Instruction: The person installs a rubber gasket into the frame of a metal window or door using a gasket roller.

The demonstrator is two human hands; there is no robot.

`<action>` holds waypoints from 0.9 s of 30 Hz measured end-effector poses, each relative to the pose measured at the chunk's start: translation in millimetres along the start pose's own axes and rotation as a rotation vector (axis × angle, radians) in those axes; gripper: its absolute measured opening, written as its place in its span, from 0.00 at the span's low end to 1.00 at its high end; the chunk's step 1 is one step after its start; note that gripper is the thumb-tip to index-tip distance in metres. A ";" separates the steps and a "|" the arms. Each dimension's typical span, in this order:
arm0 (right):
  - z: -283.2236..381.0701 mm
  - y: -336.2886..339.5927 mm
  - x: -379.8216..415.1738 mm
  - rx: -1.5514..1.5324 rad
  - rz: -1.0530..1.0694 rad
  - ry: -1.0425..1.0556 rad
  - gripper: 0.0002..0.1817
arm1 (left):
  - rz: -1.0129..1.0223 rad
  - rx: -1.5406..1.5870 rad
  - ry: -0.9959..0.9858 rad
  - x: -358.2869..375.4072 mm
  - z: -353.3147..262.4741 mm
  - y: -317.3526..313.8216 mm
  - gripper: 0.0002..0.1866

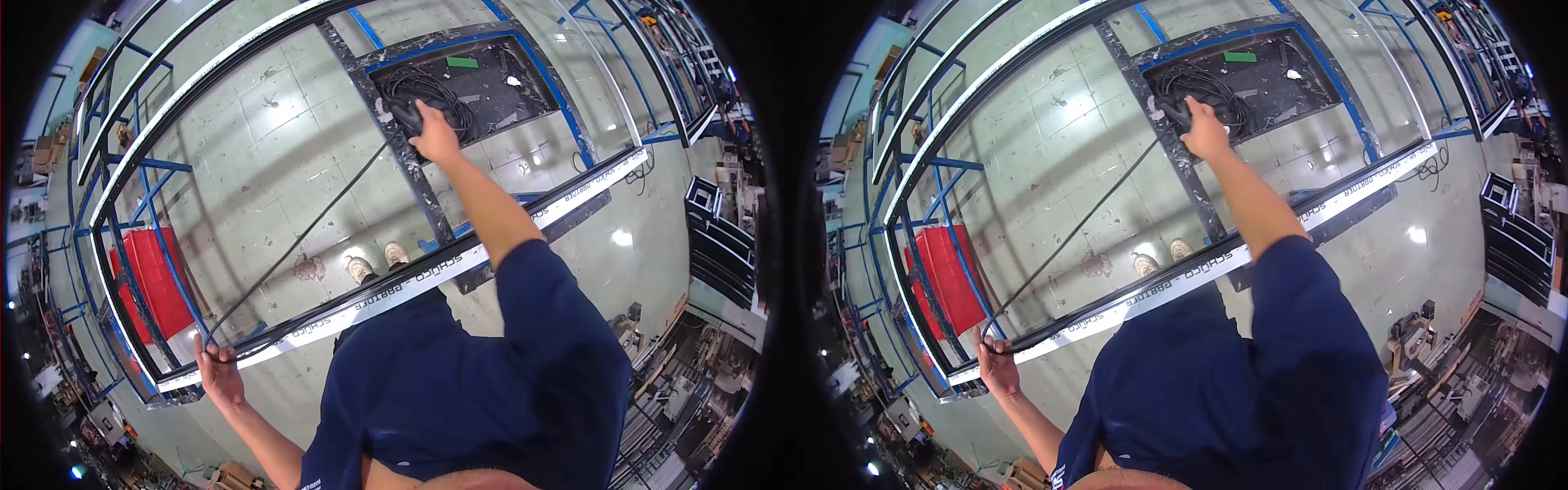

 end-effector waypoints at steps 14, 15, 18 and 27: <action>-97.6 239.6 -134.6 0.231 -0.329 -0.440 0.28 | -0.227 0.088 -0.111 35.5 6.0 19.5 0.31; -96.3 243.9 -128.3 0.225 -0.311 -0.423 0.29 | -0.199 0.110 -0.128 36.5 5.4 27.4 0.31; -93.3 227.4 -88.8 0.145 -0.225 -0.266 0.31 | -0.133 0.120 -0.184 39.4 -1.4 40.0 0.31; 4.4 122.6 112.6 -0.211 0.917 -0.087 0.14 | -0.350 -0.337 0.161 10.4 1.6 47.6 0.31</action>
Point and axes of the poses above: each hand's wrist, its own x-axis away from the middle knuckle, its own y-axis out of the back of the hand, z = x × y, the point moved 1 cm from there along -x, towards the middle knuckle, and after that the axes turned 8 degrees about z, right-handed, at the moved point
